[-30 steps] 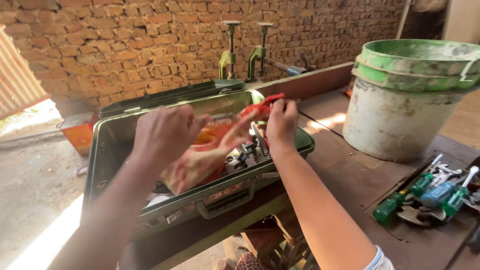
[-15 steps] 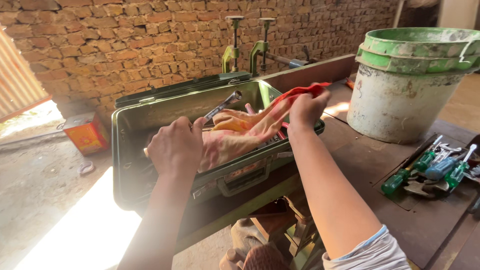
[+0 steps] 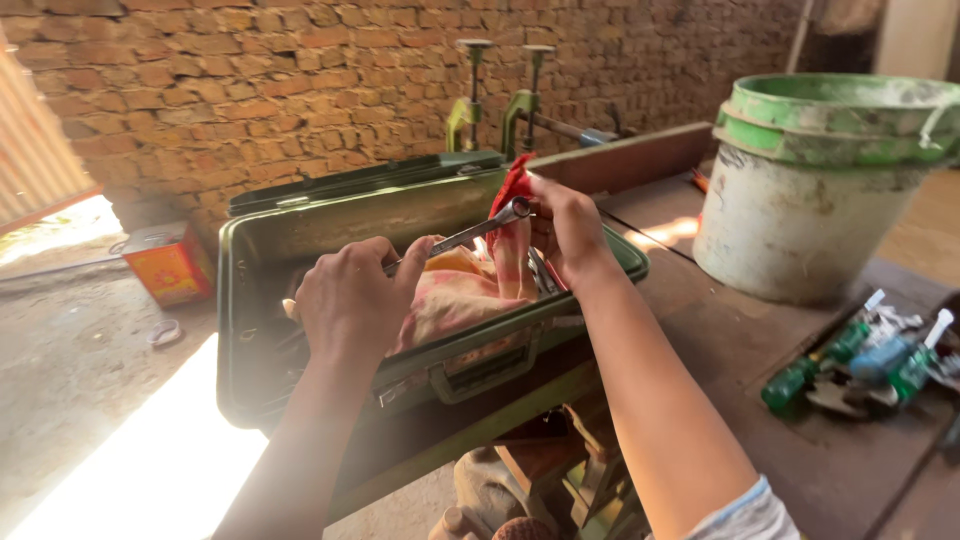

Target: The person wipes metal hand tools, including wrenches, pliers and screwdrivers, one at a time with a cloth inside an open green toolbox on a workbench, and places the wiped tools back into the toolbox.

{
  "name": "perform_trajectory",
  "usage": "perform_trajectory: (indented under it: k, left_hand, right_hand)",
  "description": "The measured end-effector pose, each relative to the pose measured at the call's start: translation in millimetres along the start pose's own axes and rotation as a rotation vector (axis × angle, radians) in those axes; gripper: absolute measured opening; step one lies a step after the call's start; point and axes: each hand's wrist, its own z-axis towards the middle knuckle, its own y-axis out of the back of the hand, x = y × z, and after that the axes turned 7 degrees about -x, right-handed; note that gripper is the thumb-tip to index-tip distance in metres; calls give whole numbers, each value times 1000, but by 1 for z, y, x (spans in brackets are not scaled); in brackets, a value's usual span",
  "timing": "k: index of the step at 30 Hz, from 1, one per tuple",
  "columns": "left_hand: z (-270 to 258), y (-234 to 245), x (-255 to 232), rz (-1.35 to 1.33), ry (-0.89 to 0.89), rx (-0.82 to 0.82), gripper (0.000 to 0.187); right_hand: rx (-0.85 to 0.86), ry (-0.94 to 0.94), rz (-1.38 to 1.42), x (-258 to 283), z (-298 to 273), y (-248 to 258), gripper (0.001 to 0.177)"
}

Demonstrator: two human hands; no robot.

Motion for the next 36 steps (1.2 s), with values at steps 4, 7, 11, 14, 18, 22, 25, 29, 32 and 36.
perform_trajectory:
  k: [4, 7, 11, 14, 18, 22, 25, 29, 32, 36]
  left_hand:
    - [3, -1, -1, -14, -17, -102, 59]
    - [3, -7, 0, 13, -49, -183, 62]
    - [5, -20, -9, 16, -12, -57, 63]
    - [6, -16, -8, 47, -37, -60, 61]
    - [7, -5, -11, 72, 25, 57, 56]
    - [8, -1, -10, 14, 93, 190, 59]
    - [7, 2, -7, 20, 111, 314, 64]
    - [10, 1, -3, 72, 62, 257, 60]
    - [12, -3, 2, 80, 49, 191, 59]
    - [13, -6, 5, 122, 43, 130, 60]
  right_hand:
    - [141, 36, 55, 7, -7, -8, 21]
    - [165, 8, 81, 5, -9, -2, 28]
    - [227, -100, -53, 5, -4, 20, 30]
    - [359, -206, -16, 7, 3, 17, 31]
    - [397, -337, -83, 8, 7, 15, 34]
    - [355, -298, -61, -2, 10, 14, 34]
    - [297, -299, -77, -8, 14, 9, 37]
    - [168, -93, -420, -19, 15, -1, 40]
    - [147, -80, -500, -21, 13, 1, 43]
    - [172, -47, -424, -19, 13, 3, 33]
